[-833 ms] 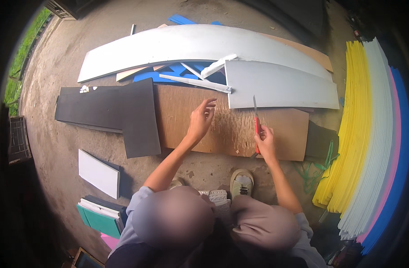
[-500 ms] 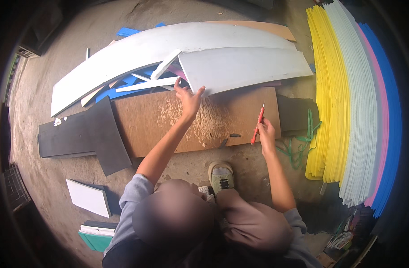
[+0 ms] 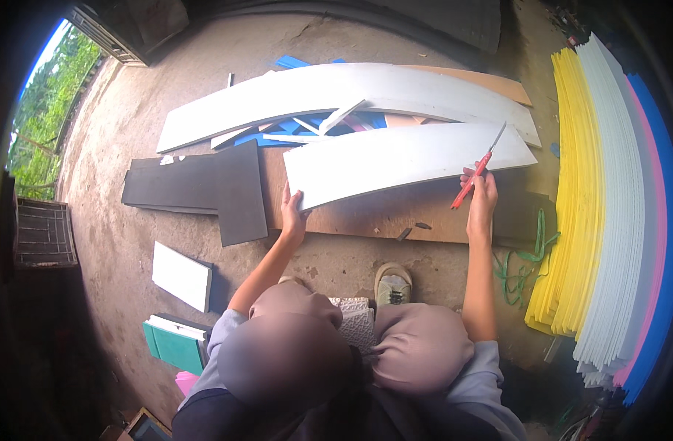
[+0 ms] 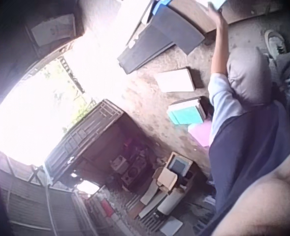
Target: The person sits on the floor and uses a utility knife to cut black and white rectangular sheets. They repeatedly align the sheets, score the material, and snap off the cut sections, stacking the finished pieces.
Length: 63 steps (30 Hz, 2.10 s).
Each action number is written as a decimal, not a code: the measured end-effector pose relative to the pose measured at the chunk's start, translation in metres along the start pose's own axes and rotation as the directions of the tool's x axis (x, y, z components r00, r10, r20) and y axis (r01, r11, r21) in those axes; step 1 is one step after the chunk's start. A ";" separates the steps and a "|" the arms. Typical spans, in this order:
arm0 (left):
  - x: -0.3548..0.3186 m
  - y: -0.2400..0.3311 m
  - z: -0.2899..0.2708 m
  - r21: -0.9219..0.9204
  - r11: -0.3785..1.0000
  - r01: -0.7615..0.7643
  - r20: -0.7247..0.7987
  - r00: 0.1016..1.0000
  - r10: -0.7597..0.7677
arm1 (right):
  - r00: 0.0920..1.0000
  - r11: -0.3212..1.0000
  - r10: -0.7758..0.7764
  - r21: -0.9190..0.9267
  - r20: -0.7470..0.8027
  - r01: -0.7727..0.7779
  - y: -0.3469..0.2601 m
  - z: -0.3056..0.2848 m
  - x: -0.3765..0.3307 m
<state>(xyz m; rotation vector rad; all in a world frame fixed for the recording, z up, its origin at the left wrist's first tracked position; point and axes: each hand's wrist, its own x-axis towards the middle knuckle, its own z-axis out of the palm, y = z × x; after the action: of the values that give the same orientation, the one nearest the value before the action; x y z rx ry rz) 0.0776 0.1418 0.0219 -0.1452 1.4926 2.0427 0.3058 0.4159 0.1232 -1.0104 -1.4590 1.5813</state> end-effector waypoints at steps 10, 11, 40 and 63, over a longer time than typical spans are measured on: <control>-0.029 0.011 -0.176 0.718 0.678 0.158 -0.616 0.598 0.514 | 0.869 0.905 0.244 -0.423 0.431 -0.044 0.122 0.181 -0.014; -0.030 0.009 -0.177 0.500 0.855 0.136 -0.736 0.587 0.337 | 0.857 0.882 0.233 -0.471 0.460 0.013 0.132 0.186 -0.018; 0.047 0.056 -0.148 0.266 0.948 -0.176 -0.288 0.924 0.253 | 0.885 0.379 -0.278 -0.803 0.374 0.459 0.154 0.111 0.006; 0.006 0.047 -0.182 0.886 0.433 -0.168 0.023 0.947 0.320 | 0.839 0.736 0.087 -0.603 0.537 0.309 0.154 0.179 -0.030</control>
<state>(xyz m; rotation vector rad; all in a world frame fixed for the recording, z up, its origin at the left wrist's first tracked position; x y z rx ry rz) 0.0025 -0.0284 -0.0078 0.3825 2.6137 1.1631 0.1527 0.3043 -0.0211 -0.8364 -2.5716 1.2954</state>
